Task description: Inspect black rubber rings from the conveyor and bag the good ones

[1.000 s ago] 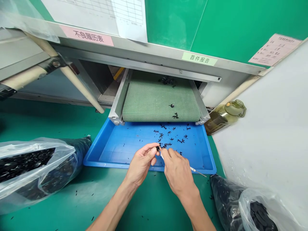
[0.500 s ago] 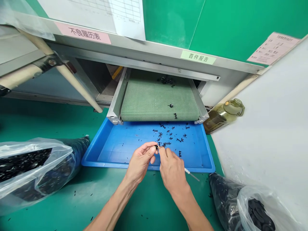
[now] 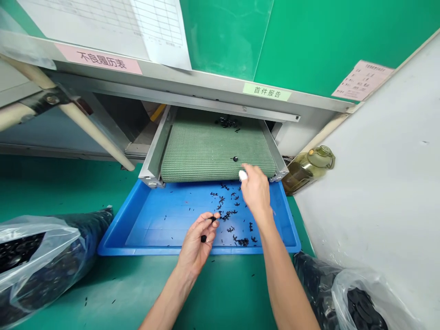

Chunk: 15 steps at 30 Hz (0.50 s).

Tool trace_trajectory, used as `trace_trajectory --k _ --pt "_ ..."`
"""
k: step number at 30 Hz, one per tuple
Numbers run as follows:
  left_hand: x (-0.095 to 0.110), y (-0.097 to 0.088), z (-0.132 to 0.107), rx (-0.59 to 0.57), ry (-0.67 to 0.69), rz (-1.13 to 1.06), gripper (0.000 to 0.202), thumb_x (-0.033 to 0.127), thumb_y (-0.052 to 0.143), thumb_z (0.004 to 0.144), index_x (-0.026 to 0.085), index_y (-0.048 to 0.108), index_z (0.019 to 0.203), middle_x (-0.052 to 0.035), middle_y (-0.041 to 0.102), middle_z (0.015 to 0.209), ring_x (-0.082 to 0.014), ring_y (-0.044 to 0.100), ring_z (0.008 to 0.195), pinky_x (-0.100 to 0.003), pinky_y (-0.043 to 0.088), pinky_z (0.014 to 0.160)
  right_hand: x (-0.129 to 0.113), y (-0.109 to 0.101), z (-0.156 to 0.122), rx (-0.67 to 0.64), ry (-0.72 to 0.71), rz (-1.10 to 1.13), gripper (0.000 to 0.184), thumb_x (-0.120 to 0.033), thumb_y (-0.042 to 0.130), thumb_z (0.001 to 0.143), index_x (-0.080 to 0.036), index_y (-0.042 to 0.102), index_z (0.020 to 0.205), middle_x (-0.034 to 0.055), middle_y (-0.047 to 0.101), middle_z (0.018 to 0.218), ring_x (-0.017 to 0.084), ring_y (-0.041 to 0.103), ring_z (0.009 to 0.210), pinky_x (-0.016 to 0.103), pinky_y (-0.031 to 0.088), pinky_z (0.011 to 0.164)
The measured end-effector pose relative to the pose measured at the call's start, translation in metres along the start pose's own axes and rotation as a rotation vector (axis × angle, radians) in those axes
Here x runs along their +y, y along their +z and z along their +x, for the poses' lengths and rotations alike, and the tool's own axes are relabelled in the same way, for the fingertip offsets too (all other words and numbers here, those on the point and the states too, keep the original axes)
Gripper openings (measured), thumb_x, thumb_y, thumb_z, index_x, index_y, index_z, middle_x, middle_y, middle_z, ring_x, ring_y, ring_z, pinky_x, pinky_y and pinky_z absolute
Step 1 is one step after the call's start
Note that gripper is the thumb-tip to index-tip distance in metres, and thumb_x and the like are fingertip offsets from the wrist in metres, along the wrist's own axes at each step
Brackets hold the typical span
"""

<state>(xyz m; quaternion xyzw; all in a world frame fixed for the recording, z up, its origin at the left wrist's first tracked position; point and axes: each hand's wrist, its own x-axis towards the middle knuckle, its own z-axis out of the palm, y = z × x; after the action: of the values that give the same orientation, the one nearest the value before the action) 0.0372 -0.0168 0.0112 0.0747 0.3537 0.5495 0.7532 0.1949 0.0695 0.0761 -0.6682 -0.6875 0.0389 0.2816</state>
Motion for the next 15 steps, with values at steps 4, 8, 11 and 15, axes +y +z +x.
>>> trace_trajectory --k 4,8,11,15 --pt "0.005 0.0 0.0 -0.056 -0.028 -0.039 0.017 0.018 0.068 0.072 0.014 0.059 0.086 -0.0033 0.059 0.084 -0.008 0.055 0.069 -0.012 0.035 0.044 -0.003 -0.002 0.053 -0.066 -0.034 -0.018 0.038 -0.005 0.044 0.077 -0.013 0.064 0.109 0.0075 0.059 0.088 0.017 0.053 0.077 0.027 0.037 0.073" --pt "0.015 -0.001 0.001 -0.067 -0.03 -0.016 0.018 0.029 0.065 0.078 0.014 0.058 0.086 -0.0018 0.055 0.08 -0.005 0.047 0.059 -0.012 0.023 0.037 -0.017 -0.001 0.033 -0.096 -0.107 0.018 0.029 -0.007 0.045 0.078 -0.017 0.065 0.097 0.0049 0.059 0.086 0.016 0.052 0.075 0.026 0.037 0.069" --pt "0.021 0.002 -0.002 -0.124 0.0 0.077 0.027 0.038 0.061 0.081 0.013 0.058 0.091 -0.0023 0.054 0.08 -0.003 0.039 0.052 -0.013 0.018 0.036 -0.035 -0.002 -0.016 -0.178 -0.218 0.165 0.023 -0.011 0.047 0.081 -0.02 0.062 0.094 0.0018 0.061 0.088 0.015 0.054 0.075 0.024 0.039 0.068" --pt "0.023 0.003 -0.01 -0.234 0.03 0.178 0.03 0.042 0.061 0.08 0.013 0.057 0.09 0.0045 0.043 0.06 -0.0027 0.028 0.047 -0.015 0.015 0.039 -0.056 -0.005 -0.072 -0.262 -0.204 0.336 0.023 -0.01 0.044 0.083 -0.022 0.061 0.093 0.0013 0.061 0.091 0.014 0.056 0.077 0.023 0.042 0.068"
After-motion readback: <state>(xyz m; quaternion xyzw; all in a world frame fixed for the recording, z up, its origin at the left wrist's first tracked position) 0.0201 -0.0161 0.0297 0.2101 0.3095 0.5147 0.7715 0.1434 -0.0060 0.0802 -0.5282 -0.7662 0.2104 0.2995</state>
